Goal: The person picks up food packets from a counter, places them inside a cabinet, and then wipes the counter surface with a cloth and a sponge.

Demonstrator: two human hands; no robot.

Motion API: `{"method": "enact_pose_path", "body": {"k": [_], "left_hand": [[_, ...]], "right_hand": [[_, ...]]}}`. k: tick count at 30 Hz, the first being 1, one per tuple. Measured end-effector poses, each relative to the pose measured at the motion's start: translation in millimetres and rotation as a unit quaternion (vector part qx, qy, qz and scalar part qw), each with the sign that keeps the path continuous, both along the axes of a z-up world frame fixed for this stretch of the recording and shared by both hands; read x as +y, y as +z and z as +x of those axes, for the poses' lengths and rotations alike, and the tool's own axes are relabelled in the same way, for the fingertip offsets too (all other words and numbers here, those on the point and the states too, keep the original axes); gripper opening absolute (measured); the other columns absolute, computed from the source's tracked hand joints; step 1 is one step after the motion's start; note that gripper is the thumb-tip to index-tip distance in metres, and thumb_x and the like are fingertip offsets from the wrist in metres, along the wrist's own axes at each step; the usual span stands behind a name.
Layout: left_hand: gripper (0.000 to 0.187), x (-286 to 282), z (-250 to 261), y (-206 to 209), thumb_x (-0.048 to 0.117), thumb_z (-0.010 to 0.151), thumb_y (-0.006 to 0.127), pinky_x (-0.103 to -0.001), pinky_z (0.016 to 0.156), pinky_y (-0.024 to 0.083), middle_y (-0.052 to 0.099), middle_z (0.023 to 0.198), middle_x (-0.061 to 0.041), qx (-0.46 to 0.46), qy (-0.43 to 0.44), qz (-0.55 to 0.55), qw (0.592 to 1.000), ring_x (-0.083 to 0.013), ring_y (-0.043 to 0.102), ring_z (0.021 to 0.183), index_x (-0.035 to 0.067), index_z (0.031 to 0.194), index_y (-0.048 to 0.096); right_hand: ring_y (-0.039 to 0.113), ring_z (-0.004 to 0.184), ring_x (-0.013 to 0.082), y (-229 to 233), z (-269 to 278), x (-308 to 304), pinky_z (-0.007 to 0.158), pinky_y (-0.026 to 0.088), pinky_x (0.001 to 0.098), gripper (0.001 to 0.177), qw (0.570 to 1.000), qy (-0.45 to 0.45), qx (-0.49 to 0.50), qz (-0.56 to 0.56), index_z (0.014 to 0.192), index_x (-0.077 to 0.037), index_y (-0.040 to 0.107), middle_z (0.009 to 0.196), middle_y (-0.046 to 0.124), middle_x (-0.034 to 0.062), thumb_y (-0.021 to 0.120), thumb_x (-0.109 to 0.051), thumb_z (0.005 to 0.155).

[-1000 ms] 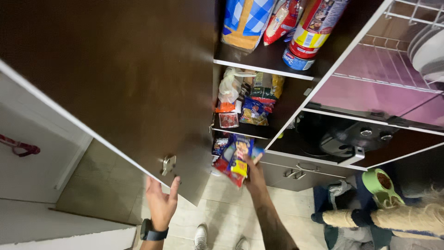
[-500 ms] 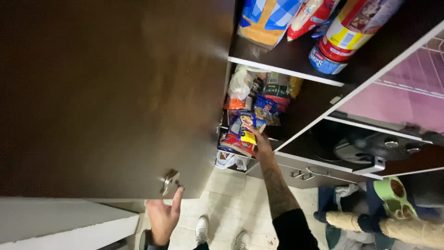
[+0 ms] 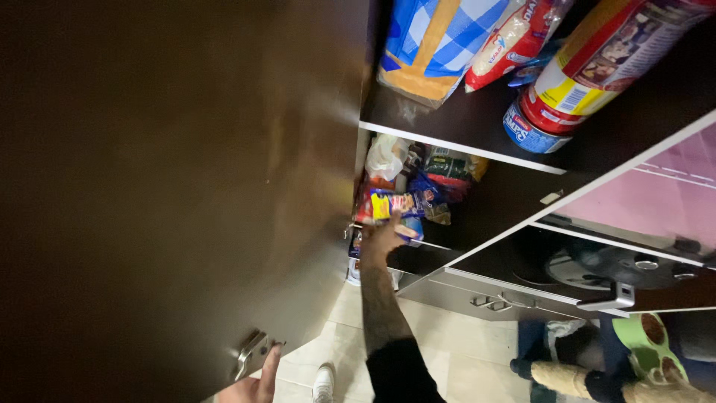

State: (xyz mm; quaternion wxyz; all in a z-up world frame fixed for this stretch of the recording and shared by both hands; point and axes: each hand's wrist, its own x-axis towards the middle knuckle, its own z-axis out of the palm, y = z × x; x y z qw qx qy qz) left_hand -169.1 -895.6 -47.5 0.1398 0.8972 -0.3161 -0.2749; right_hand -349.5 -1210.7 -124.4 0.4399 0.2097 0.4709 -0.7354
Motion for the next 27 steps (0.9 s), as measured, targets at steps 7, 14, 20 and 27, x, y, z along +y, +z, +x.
{"method": "enact_pose_path", "body": {"k": [7,14,20,27], "left_hand": [[0.039,20.3,38.1,-55.8,0.074,0.082,0.053,-0.024,0.049,0.040,0.062,0.059,0.007,-0.026,-0.169,0.040,0.984,-0.0104,0.053,0.038,0.048,0.106,0.035],[0.047,4.1,1.5,-12.9,0.056,0.076,0.071,-0.033,0.064,0.053,0.064,0.062,-0.005,-0.007,-0.025,-0.199,0.980,-0.0192,0.065,0.059,0.010,0.070,0.064],[0.042,-4.2,3.0,10.7,0.039,0.085,0.073,-0.037,0.103,0.053,0.079,0.112,-0.008,0.027,-0.108,-0.378,0.919,-0.0229,0.075,0.107,0.008,0.114,0.075],[0.029,-13.1,-1.3,30.6,0.033,0.087,0.074,-0.041,0.114,0.042,0.076,0.119,-0.007,0.006,-0.141,-0.434,0.890,-0.0263,0.068,0.119,0.011,0.105,0.078]], "right_hand": [[0.046,0.138,0.0434,-17.8,19.4,-45.6,0.119,0.039,0.0538,0.103,0.974,0.088,0.173,0.120,0.148,0.007,0.016,0.146,0.040,0.0377,0.075,-0.056,0.092],[0.070,0.093,0.0296,-58.4,-27.5,-35.9,0.078,0.059,0.0434,0.065,0.949,0.248,0.145,0.129,0.115,-0.003,0.057,0.104,0.069,0.0139,0.073,-0.059,0.085],[0.074,0.062,0.0291,-8.4,-46.7,16.3,0.051,0.060,0.0327,0.053,0.883,0.435,0.150,0.091,0.110,-0.001,0.069,0.081,0.076,0.0208,0.064,-0.052,0.098],[0.072,0.056,0.0287,-35.5,-35.1,24.5,0.048,0.064,0.0418,0.050,0.877,0.406,0.257,0.007,0.119,-0.010,0.058,0.079,0.074,0.0180,0.078,-0.042,0.086]]}}
